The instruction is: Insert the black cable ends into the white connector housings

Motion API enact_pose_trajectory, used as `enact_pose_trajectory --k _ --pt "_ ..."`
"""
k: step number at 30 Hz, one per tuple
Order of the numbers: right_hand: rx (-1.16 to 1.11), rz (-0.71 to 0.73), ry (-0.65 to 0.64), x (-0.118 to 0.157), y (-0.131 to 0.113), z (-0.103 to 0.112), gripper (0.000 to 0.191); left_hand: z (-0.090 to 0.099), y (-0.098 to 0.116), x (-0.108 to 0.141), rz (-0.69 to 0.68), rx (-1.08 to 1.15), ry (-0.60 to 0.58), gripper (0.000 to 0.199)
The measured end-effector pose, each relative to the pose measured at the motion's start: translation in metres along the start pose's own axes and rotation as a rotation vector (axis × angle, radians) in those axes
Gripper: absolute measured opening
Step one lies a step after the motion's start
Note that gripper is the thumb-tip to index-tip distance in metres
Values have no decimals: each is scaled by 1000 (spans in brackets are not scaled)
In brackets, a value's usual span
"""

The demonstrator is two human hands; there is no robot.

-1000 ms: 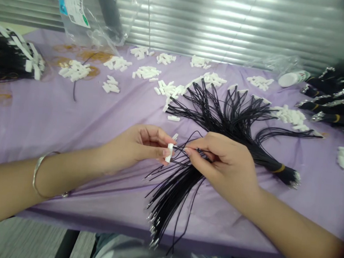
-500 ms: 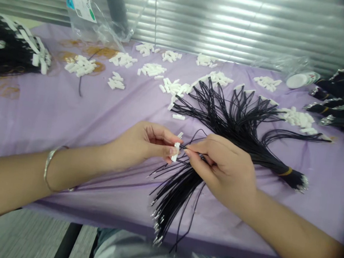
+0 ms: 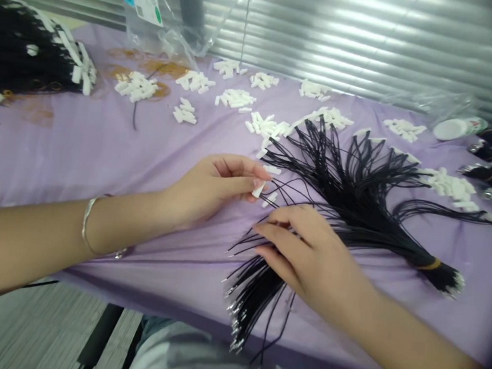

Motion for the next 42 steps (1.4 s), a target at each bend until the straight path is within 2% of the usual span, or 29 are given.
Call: enact_pose_trajectory --k 3,8,11,14,16,18,20,23,27,30,33,37,42 --pt "-142 -90 -151 -3 9 -24 19 5 2 -3 -4 56 36 9" --pt "-266 -136 -173 -4 13 -24 11 1 11 -4 -38 20 -35 32" --pt "-292 -73 -152 -4 9 -16 8 -2 18 -2 -91 -183 -62 36" --pt "-442 -28 -109 -4 7 -7 4 -3 29 1 -211 -497 -32 29" --pt "-563 -63 -75 -3 11 -1 5 -6 38 4 -304 -654 -16 24" --pt "-645 -152 -37 -2 18 2 5 -7 41 5 -328 -719 -3 19" --pt "-709 -258 -2 -1 26 2 5 -6 38 5 -251 -720 -3 19" --pt "-811 -350 31 1 31 3 9 -6 25 5 -55 -621 -34 17" --pt "-874 -412 98 2 35 9 17 -12 2 9 195 -317 -116 13" --pt "-869 -473 162 4 41 16 14 -14 -13 11 318 -94 -136 9" --pt "-823 -532 192 6 47 18 9 -12 -19 11 361 -21 -116 12" --pt "-607 -617 228 9 56 21 6 -12 -19 11 345 -28 -95 16" --pt "-444 -584 206 7 52 24 8 -12 -19 12 344 -60 -79 14"
Point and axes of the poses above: each hand's wrist, its own x-axis away from the middle knuckle, its own z-axis out of the back of the hand, y = z × x, the point moved 8 cm from there along -x, towards the middle knuckle, and after that the axes turned 1 degree about -x, right-handed, at the moved point
